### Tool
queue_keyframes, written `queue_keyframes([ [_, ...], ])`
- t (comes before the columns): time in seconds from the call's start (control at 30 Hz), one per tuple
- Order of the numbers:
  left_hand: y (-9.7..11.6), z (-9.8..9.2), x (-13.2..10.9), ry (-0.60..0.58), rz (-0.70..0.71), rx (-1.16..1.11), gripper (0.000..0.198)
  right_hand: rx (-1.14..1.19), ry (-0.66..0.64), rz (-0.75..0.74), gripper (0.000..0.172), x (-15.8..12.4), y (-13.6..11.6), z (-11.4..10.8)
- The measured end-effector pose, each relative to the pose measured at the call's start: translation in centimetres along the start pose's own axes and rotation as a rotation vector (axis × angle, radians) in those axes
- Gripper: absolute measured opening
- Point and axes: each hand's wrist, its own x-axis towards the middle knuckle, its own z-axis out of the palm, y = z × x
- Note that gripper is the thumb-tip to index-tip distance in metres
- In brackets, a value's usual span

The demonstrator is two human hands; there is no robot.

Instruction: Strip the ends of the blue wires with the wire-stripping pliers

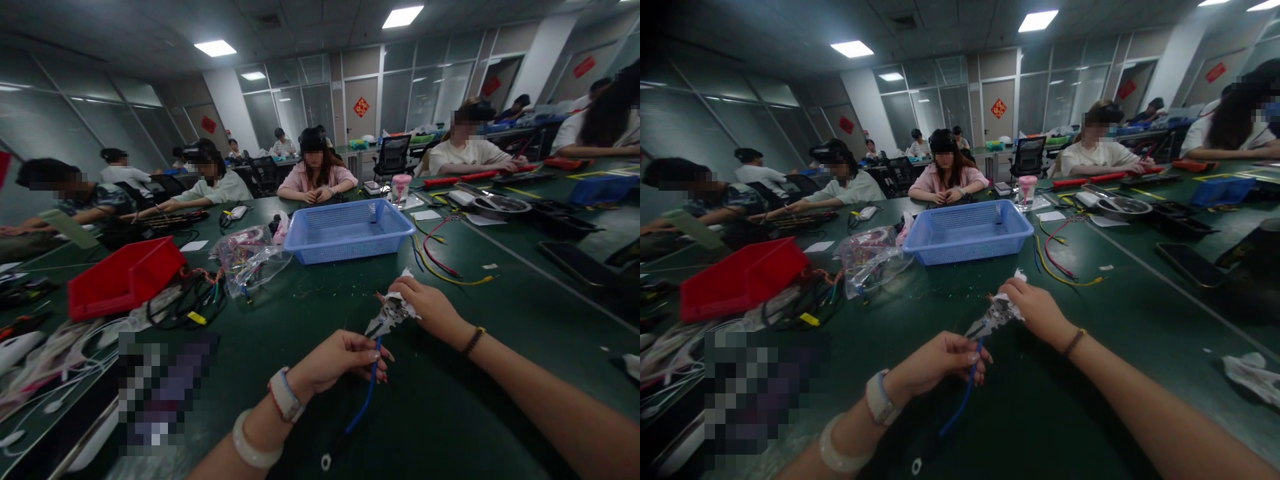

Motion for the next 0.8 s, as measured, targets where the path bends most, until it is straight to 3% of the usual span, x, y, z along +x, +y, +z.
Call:
queue_keyframes([
  [0.2,0.24,0.02,-0.22,-0.022,-0.009,0.001,0.026,-0.101,0.042,0.014,0.016,-0.04,-0.36,-0.42],
  [0.47,0.27,-0.04,-0.28,-0.039,-0.029,-0.023,0.027,0.026,-0.003,-0.037,0.047,-0.26,0.20,-0.10],
  [0.63,0.07,-0.30,-0.19,-0.075,-0.014,-0.037,0.028,0.093,-0.037,-0.050,0.035,-0.11,0.48,-0.05],
  [0.8,-0.15,-0.48,-0.08,-0.077,-0.015,-0.025,0.027,0.001,-0.041,-0.020,0.017,0.00,0.49,-0.08],
])
